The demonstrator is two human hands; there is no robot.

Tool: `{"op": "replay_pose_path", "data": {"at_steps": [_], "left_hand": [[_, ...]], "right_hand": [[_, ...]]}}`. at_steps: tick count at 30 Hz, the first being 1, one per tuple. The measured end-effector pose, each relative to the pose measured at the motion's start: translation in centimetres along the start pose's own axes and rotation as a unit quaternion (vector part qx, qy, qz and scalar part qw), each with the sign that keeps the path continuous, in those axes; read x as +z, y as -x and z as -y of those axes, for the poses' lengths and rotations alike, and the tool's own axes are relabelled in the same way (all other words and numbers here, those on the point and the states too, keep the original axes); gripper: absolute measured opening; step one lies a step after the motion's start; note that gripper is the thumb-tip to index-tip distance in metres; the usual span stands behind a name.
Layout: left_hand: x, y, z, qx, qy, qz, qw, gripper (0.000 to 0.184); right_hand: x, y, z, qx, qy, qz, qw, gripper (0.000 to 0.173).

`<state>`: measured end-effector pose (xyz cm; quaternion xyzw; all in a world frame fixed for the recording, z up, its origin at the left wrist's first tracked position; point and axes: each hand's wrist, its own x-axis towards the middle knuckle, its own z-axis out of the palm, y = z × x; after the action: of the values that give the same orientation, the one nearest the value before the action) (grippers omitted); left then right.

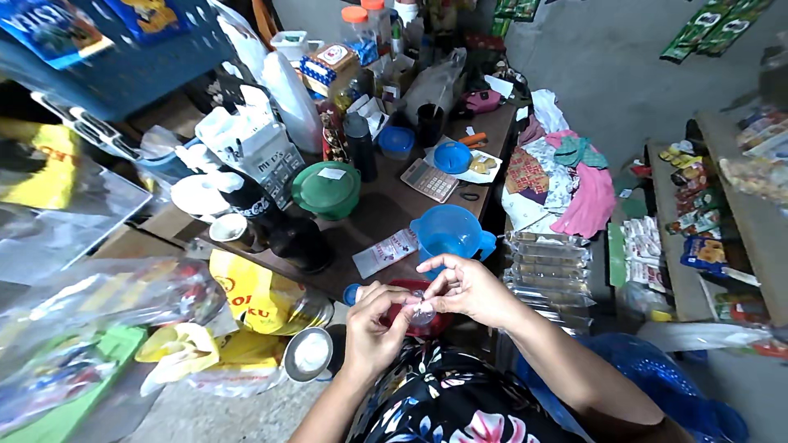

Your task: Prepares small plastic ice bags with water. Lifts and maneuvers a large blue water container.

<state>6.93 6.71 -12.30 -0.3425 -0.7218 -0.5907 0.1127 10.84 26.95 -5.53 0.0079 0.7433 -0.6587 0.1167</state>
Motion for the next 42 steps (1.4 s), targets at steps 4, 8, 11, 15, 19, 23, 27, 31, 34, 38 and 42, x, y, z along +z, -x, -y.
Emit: {"op": "replay_pose_path", "data": {"at_steps": [4,8,11,15,19,23,27,31,34,38,42], "left_hand": [[-0.5,0.1,0.9,0.010,0.043,0.018,0.999,0.010],[-0.8,-0.1,1.8,0.006,0.113,0.056,0.992,0.010],[-0.9,0.0,2.3,-0.013,0.173,0.080,0.982,0.013],[-1.2,-0.2,2.4,-0.051,0.191,0.073,0.978,0.013],[-2.0,-0.9,2.1,-0.074,0.186,0.088,0.976,0.013],[-2.4,-1.3,1.3,-0.086,0.192,0.105,0.972,0.019],[-2.6,-2.0,0.7,-0.093,0.196,0.126,0.968,0.022],[-2.3,-1.9,1.4,-0.054,0.172,0.117,0.977,0.022],[-1.8,-1.7,2.2,-0.020,0.175,0.090,0.980,0.022],[-1.6,-1.6,2.8,-0.010,0.198,0.091,0.976,0.014],[-1.7,-1.7,2.7,-0.019,0.208,0.109,0.972,0.014]], "right_hand": [[0.5,0.4,1.0,-0.032,0.099,0.004,0.995,0.049],[0.9,0.8,1.6,-0.070,0.172,0.006,0.983,0.045],[1.8,1.0,1.6,-0.115,0.248,-0.019,0.962,0.043],[3.0,0.1,0.0,-0.294,0.335,-0.083,0.891,0.026],[3.4,-0.7,0.2,-0.427,0.402,-0.089,0.805,0.013],[3.4,-1.1,1.2,-0.489,0.457,-0.077,0.739,0.012],[3.5,-1.1,1.9,-0.493,0.476,-0.086,0.723,0.013],[3.3,-0.9,1.2,-0.465,0.405,-0.103,0.780,0.011],[3.1,-1.1,0.3,-0.461,0.364,-0.085,0.805,0.010],[2.3,-0.6,-0.2,-0.419,0.406,-0.056,0.810,0.016],[2.2,0.0,-0.2,-0.430,0.402,-0.055,0.807,0.019]]}}
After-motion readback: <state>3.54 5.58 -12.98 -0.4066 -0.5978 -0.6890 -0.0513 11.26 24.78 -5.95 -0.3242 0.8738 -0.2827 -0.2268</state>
